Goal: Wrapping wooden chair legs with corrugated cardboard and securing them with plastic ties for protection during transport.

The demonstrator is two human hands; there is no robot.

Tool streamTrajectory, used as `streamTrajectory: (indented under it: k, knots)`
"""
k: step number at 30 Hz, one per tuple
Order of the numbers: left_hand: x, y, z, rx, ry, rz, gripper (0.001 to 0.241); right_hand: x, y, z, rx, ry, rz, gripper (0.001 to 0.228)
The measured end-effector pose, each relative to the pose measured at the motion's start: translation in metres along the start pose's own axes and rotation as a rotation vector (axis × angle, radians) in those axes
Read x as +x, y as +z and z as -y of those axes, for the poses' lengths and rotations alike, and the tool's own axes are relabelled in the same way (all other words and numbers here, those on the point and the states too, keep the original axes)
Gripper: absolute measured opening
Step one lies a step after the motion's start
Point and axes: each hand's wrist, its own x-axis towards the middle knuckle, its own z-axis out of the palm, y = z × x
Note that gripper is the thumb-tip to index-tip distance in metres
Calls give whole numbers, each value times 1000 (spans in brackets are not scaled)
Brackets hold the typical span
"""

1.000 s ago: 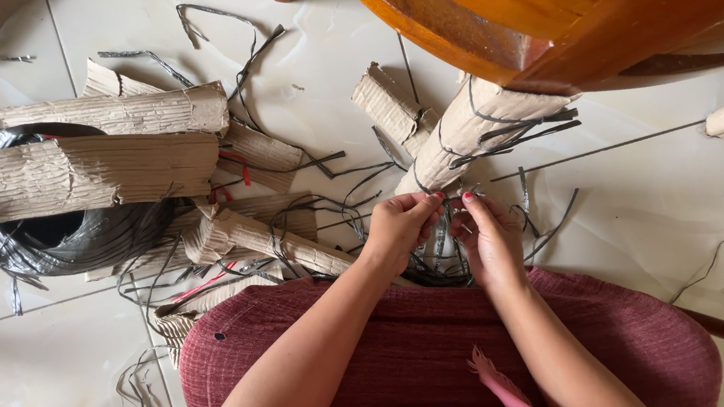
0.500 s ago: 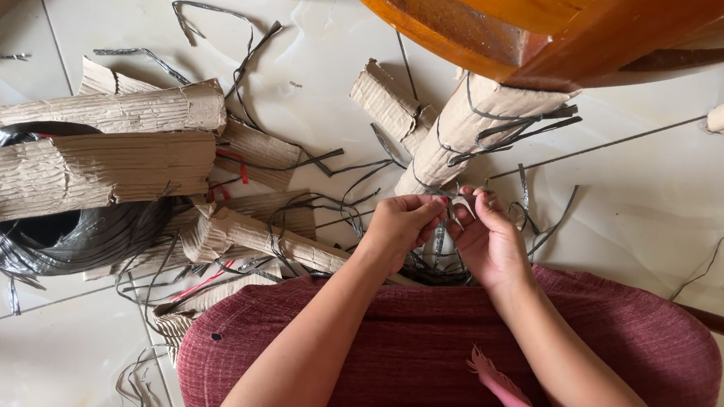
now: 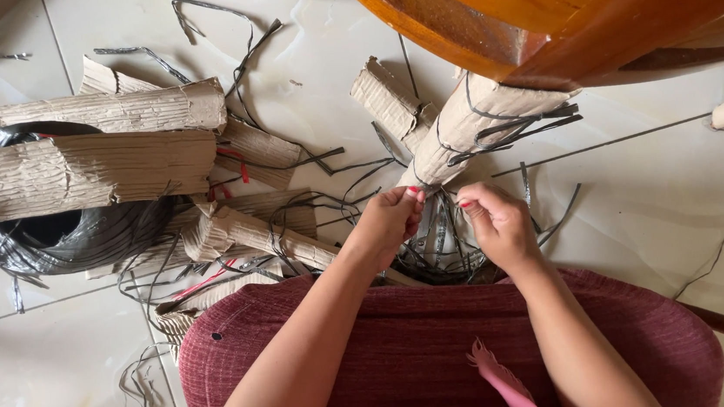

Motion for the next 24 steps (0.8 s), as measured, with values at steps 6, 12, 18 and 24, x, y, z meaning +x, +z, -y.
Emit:
streamTrajectory:
  k: [6, 12, 18, 24]
  knots:
    - [-17, 19, -4, -152, 176, -157, 24, 5, 16, -73, -359, -347, -5, 13]
    - [-29, 15, -13, 91, 273, -131, 27, 27, 14, -54, -445, -441, -62, 21]
    - [-25, 2, -12, 394, 232, 58, 28, 25, 0, -22, -274, -250, -39, 11]
    - [-36, 12, -21, 381, 226, 77, 23, 27, -9, 25, 40, 345, 83, 12]
